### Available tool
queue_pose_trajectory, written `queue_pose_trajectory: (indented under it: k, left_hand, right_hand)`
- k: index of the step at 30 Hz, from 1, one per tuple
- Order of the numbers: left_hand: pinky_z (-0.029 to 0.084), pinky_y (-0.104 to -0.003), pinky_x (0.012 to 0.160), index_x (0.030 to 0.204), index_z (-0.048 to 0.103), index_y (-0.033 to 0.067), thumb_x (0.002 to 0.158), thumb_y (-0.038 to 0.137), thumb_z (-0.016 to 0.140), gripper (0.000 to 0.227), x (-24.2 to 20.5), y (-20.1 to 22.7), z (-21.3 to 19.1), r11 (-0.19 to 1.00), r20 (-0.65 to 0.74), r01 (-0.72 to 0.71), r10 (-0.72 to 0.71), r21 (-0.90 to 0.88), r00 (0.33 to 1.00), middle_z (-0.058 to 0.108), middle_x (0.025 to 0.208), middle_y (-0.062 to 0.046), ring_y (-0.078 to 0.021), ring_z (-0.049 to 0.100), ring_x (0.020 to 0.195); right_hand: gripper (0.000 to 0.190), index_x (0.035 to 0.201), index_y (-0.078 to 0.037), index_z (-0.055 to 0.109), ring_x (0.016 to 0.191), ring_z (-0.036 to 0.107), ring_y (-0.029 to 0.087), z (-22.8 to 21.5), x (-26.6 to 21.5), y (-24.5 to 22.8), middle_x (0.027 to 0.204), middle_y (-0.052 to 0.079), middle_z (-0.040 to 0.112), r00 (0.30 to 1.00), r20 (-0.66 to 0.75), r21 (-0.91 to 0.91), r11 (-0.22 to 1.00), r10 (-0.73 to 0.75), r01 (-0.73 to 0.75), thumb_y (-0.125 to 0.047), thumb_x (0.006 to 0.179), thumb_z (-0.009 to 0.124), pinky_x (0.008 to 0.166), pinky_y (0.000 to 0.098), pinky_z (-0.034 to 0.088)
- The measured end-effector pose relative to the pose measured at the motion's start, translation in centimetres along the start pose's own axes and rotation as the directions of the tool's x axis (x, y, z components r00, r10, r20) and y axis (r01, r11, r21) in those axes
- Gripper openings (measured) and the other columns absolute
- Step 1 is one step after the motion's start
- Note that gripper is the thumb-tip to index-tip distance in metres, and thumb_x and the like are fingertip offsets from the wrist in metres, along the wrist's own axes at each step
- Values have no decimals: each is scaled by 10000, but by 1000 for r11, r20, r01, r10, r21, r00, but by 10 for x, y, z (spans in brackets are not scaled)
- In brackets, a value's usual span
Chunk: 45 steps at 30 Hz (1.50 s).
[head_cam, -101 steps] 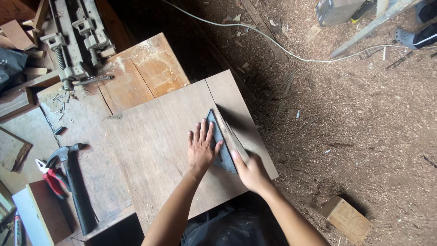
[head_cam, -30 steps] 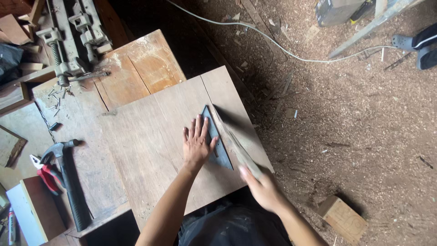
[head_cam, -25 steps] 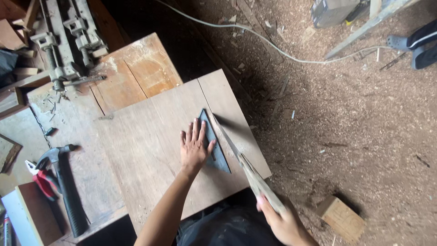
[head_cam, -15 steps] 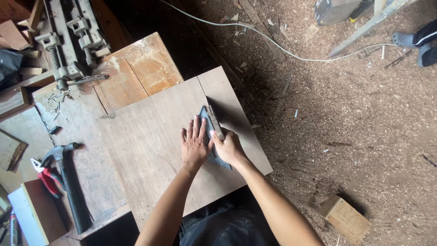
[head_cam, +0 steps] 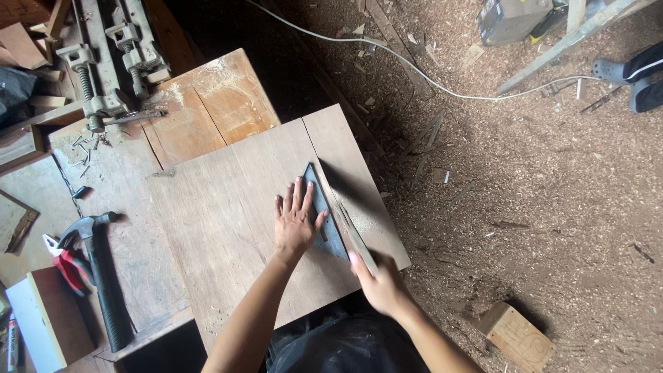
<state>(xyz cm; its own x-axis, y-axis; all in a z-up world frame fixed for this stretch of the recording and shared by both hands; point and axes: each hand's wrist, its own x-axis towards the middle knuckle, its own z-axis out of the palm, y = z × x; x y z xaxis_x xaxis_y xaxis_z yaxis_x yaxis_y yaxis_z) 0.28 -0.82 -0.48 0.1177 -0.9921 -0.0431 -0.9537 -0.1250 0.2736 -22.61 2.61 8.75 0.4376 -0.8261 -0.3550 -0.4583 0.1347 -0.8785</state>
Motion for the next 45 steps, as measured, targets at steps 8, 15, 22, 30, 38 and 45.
queue_pose_trajectory:
  k: [8, 15, 22, 30, 38, 45]
  left_hand:
    - [167, -585, 1215, 1622, 230, 184, 965, 645, 427, 826, 5, 3, -6, 998, 47, 53, -51, -38, 998, 194, 1694, -105, -321, 231, 1535]
    - [153, -585, 1213, 1622, 218, 166, 983, 632, 424, 817, -1, 1, -1, 998, 58, 41, -38, -46, 998, 186, 1693, -117, -336, 212, 1537]
    - [138, -581, 1217, 1618, 210, 185, 972, 624, 426, 809, -1, 3, -5, 999, 94, 44, -41, -28, 995, 167, 1692, -108, -332, 193, 1544]
    - [142, -586, 1224, 1643, 192, 179, 1007, 624, 397, 803, -5, 1, -4, 998, 62, 25, -22, -52, 998, 172, 1700, -111, -345, 198, 1547]
    - [138, -577, 1221, 1618, 225, 182, 976, 645, 394, 810, 5, 0, 2, 999, 67, 48, -46, -15, 997, 188, 1690, -109, -324, 202, 1541]
    - [159, -589, 1204, 1611, 245, 182, 967, 638, 440, 813, -3, -4, 6, 1000, 30, 12, -11, -16, 999, 203, 1681, -124, -355, 232, 1518]
  right_hand:
    - [390, 754, -88, 676, 527, 570, 85, 19, 108, -11, 627, -49, 623, 988, -139, 124, 989, -62, 80, -341, 1031, 568, 483, 284, 431]
    - [265, 876, -50, 684, 568, 644, 134, -49, -106, -16, 609, 2, 623, 998, -47, 10, 999, 48, -47, -260, 964, 547, 515, 337, 503]
    - [392, 730, -57, 622, 507, 524, 108, -5, 30, -17, 561, -17, 555, 997, -81, -24, 1000, 17, -19, -303, 1023, 536, 481, 327, 425]
    - [434, 838, -102, 702, 500, 440, 156, 23, 77, -13, 605, 20, 515, 996, -8, 137, 987, 91, -89, -424, 1061, 513, 458, 350, 341]
    - [324, 770, -77, 614, 543, 541, 132, -62, -101, -29, 612, -8, 529, 999, -24, 45, 998, 45, -44, -298, 998, 547, 492, 329, 450]
    - [438, 853, -101, 740, 503, 525, 93, 17, 65, -33, 602, -17, 593, 993, -42, 184, 977, 113, -104, -411, 1045, 497, 456, 310, 402]
